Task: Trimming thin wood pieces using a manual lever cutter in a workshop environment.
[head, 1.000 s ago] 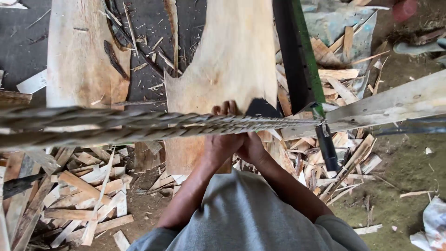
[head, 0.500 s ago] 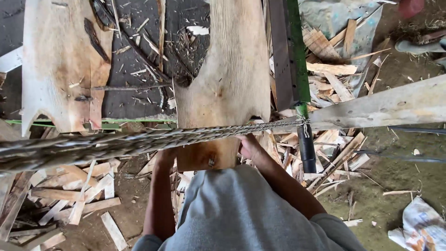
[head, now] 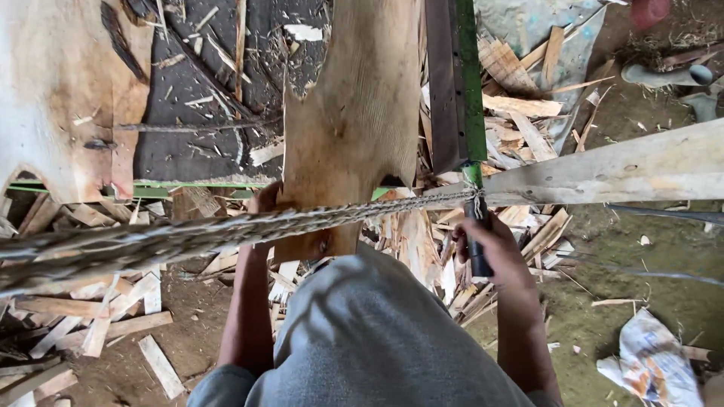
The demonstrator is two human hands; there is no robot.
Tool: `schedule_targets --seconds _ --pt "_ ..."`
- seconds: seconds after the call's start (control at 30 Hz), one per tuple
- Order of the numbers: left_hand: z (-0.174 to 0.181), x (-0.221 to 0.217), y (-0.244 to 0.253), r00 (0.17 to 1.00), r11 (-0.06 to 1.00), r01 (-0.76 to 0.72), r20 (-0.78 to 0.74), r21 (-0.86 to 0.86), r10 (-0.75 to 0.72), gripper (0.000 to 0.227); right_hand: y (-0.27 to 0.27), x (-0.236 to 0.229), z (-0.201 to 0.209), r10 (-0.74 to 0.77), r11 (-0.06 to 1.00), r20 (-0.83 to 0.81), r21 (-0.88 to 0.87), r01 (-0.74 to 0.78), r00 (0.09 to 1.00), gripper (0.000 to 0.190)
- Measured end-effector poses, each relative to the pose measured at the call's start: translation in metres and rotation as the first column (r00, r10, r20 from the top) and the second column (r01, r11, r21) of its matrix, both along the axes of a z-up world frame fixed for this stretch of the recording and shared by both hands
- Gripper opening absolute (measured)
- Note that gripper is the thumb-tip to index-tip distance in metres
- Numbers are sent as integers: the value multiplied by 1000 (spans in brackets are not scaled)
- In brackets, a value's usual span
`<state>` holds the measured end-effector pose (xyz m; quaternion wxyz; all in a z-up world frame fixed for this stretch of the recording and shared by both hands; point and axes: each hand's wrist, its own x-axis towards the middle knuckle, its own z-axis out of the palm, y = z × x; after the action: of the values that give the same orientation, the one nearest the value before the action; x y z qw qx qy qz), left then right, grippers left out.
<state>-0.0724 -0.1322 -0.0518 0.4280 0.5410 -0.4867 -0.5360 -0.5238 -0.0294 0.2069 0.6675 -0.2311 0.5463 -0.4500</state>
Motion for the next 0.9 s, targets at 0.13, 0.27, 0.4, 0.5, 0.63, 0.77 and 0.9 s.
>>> schedule_targets --seconds 0.13,0.27,0.4,0.5,0.63,0.77,0.9 --pt "81 -32 -38 1000 1000 -11 15 -24 12 42 -1 4 8 80 997 -374 17 -79 924 39" --pt "125 -50 -42 999 999 -31 32 -31 32 44 -6 12 31 119 992 -529 35 -119 841 41" --pt "135 -60 -30 997 998 -56 53 -25 57 47 -10 21 50 158 987 -630 81 -139 760 43" --pt "152 -63 -21 996 997 -82 38 -17 82 47 -12 24 54 171 985 -648 100 -141 742 47" --pt "165 -63 -28 994 998 -67 90 -2 67 45 -17 28 62 282 957 -710 256 -137 645 56" --pt "162 -62 -41 989 995 -72 133 66 63 46 -16 32 62 265 961 -724 249 -117 637 58" --pt "169 -62 -53 989 996 -86 118 16 84 50 -18 34 60 241 966 -706 238 -98 666 60"
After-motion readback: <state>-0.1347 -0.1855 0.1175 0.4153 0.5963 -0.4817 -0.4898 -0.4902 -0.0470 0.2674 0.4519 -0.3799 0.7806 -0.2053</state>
